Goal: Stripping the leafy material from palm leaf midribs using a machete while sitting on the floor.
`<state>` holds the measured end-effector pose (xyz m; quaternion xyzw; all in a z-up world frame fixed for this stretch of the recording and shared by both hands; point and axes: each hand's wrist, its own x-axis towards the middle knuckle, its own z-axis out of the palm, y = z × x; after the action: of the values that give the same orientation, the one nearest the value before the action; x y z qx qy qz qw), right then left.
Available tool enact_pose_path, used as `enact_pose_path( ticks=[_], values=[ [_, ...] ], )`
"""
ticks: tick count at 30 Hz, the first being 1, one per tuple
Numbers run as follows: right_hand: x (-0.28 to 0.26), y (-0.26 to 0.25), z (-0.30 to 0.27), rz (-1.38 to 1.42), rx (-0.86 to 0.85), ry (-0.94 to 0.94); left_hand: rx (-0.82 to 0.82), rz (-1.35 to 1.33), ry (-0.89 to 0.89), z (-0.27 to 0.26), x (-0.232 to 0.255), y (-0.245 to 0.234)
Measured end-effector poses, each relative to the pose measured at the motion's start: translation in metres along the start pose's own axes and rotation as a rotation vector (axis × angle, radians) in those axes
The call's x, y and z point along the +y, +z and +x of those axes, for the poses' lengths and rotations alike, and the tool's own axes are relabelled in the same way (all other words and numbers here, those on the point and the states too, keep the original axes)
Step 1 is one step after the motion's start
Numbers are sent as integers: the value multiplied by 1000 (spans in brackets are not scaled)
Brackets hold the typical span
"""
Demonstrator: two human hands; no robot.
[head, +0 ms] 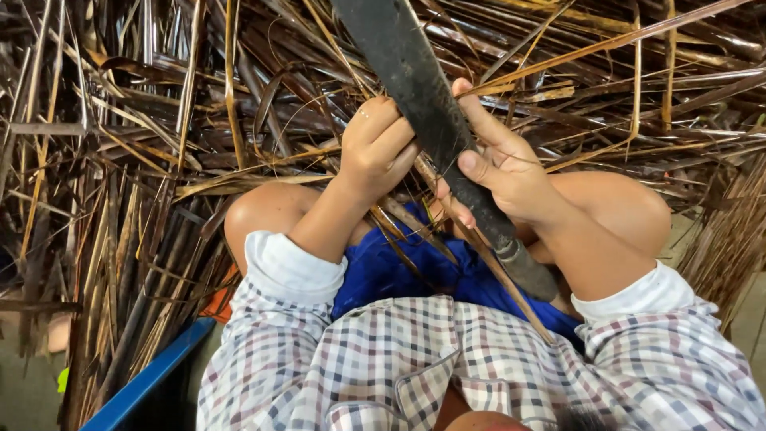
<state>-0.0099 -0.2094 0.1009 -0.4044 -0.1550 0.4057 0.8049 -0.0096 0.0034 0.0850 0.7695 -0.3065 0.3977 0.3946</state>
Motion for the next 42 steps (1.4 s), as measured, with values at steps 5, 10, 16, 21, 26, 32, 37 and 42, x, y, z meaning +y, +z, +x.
enact_pose_path(
  ticks=[5, 10, 16, 21, 26, 32, 37, 42],
  values=[
    [-8, 4, -4, -166, 101, -35, 19, -90, -202, 2, 6, 3],
    [-19, -10, -2, -199, 303, -124, -13, -131, -275, -16, 1, 1],
    [-24, -40, -8, -104, 475, -196, -152, -100, -341, -11, -4, -3],
    [-21, -23, 2, -113, 392, -172, -396, -79, -478, -7, -7, 0],
    [-13, -12, 11, -197, 324, -101, -337, -415, -778, -16, -17, 17],
    [14, -29, 29, -249, 244, -186, 34, -830, -1081, -36, -38, 42],
    [18, -26, 34, -299, 241, -138, 60, -895, -1157, -50, -54, 60],
    [16, -12, 34, -295, 258, -104, 42, -974, -1214, -58, -66, 58]
  ],
)
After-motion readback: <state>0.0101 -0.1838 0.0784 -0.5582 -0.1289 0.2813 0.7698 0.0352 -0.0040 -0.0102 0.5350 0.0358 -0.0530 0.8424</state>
